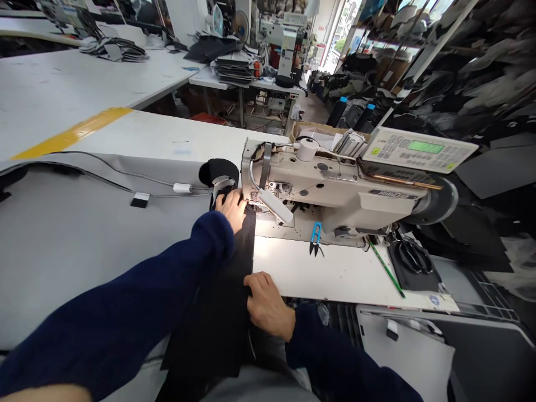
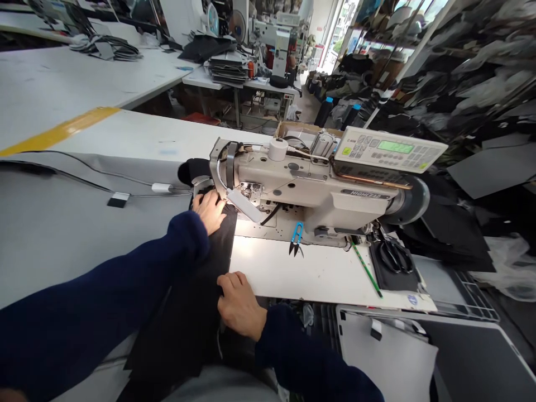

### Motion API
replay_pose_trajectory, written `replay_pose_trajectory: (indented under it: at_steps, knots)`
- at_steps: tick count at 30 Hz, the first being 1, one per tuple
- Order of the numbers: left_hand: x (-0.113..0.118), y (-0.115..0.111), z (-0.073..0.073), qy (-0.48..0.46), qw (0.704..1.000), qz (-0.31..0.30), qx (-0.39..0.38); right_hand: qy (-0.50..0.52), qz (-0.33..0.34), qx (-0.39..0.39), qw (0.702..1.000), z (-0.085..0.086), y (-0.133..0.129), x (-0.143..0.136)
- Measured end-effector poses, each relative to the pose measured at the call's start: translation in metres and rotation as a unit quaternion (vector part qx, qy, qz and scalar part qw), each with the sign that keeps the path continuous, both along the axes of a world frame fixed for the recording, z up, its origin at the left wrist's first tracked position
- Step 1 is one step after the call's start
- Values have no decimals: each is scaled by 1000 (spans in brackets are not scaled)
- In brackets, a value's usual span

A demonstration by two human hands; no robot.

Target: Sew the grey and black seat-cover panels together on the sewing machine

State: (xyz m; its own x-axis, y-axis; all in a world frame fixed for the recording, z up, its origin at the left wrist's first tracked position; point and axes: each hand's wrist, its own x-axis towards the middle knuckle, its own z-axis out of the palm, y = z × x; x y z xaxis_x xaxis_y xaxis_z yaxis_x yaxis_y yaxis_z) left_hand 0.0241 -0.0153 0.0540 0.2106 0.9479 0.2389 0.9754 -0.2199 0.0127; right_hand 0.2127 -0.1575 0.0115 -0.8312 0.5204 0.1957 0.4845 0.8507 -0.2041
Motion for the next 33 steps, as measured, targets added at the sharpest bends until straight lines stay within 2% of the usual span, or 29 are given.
replay_pose_trajectory:
  at_steps: [2, 4, 7, 9, 12, 15, 18, 21, 24, 26, 33]
  knots:
    - [-9, -26, -7, 25, 998, -61, -14, 17, -15, 6, 1000, -6, -5, 0]
    - [-20, -44, -14, 35, 993, -96, -66, 35, 0, 22, 999, -8, -5, 1]
    - [-32, -47, -19, 32, 989, -91, -110, 37, 10, 44, 998, -2, -1, 5]
    - [-33, -41, -16, 32, 987, -92, -127, 8, 24, 49, 998, 4, 2, 10]
    - [-17, -39, -3, 46, 986, -64, -144, -30, 97, 47, 994, 8, 2, 11]
    - [13, -55, 14, 60, 985, -18, -162, -38, 173, 26, 984, 3, 0, 4]
    - [39, -78, 28, 70, 976, -6, -204, -36, 193, 5, 980, -4, -3, -8]
    - [48, -97, 35, 87, 960, 9, -267, -18, 187, 45, 981, -7, -5, -15]
    - [46, -108, 34, 100, 941, 18, -323, -8, 186, 87, 979, -6, -4, -16]
    - [45, -109, 30, 106, 936, 13, -335, -22, 187, 86, 978, -4, -1, -16]
    - [46, -88, 15, 100, 944, 17, -313, -76, 185, 52, 978, 5, 21, -20]
